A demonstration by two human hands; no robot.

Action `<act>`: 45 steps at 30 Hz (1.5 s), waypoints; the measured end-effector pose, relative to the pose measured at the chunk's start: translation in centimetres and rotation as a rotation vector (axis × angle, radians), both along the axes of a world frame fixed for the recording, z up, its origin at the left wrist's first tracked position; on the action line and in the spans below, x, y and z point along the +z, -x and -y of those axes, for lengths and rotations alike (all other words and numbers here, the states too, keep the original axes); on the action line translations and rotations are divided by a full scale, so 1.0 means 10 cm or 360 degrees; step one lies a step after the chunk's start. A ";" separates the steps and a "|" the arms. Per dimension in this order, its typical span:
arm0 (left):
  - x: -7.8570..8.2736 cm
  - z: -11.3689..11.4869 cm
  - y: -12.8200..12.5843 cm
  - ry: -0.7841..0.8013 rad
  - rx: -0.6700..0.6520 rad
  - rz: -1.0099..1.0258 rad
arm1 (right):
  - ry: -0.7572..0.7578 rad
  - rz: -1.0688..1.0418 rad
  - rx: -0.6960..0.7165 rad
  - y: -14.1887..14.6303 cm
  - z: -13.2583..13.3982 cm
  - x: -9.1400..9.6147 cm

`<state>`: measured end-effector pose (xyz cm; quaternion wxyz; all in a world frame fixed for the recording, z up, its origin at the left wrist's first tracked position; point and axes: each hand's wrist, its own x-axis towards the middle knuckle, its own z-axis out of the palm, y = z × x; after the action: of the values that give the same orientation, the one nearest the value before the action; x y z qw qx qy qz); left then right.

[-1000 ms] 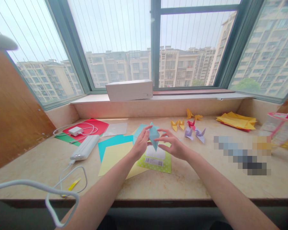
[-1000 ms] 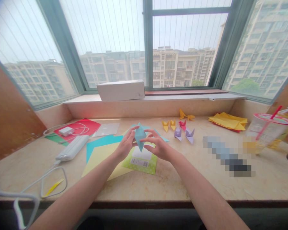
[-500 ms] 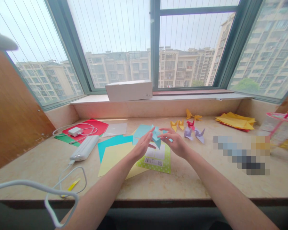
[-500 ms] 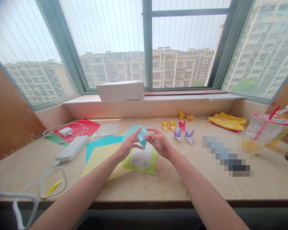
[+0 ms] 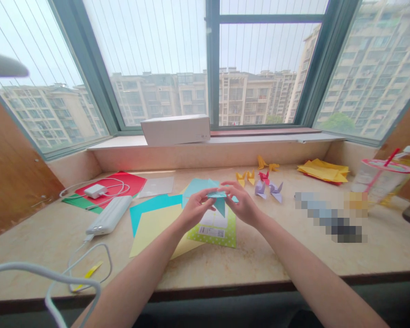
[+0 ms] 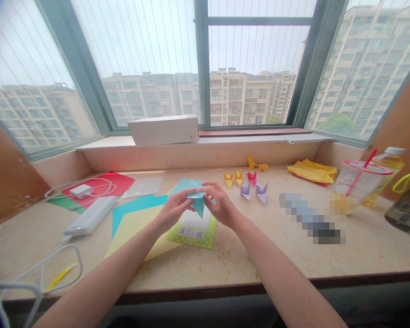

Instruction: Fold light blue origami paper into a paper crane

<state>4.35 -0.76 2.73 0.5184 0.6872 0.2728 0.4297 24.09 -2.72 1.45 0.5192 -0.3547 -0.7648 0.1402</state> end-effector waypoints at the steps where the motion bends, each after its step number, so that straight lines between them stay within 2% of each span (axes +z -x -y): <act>1: 0.00 0.00 0.00 -0.0005 0.0002 0.0015 | 0.0019 -0.0012 0.0024 0.00 0.00 0.00; 9: 0.01 0.01 -0.01 -0.0051 0.0018 -0.0034 | 0.0166 -0.0240 0.0067 0.03 -0.06 0.00; 16: 0.04 0.02 -0.01 -0.0096 -0.0126 -0.0034 | 0.0335 -0.0501 0.0162 0.05 -0.11 -0.01; 26: -0.07 -0.10 -0.05 -0.0034 -0.0030 0.0190 | 0.0479 -0.0649 0.0285 0.06 -0.18 -0.06; 30: -0.06 -0.09 -0.06 0.0061 -0.0025 0.0221 | 0.0440 -0.0676 0.0201 0.07 -0.16 -0.05; 34: -0.04 -0.08 -0.04 0.0137 0.0037 0.0103 | 0.0419 -0.0672 0.0123 0.07 -0.14 -0.02; 41: 0.00 -0.02 -0.02 0.0138 0.0165 0.0027 | 0.0537 -0.0773 0.0186 0.11 -0.15 -0.05; 45: 0.02 -0.01 -0.04 0.0154 0.0119 0.0095 | 0.0629 -0.0858 0.0232 0.11 -0.12 -0.04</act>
<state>4.71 -0.70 2.90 0.5423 0.6376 0.3033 0.4554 23.02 -1.50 1.05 0.6125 -0.3430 -0.5815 0.4112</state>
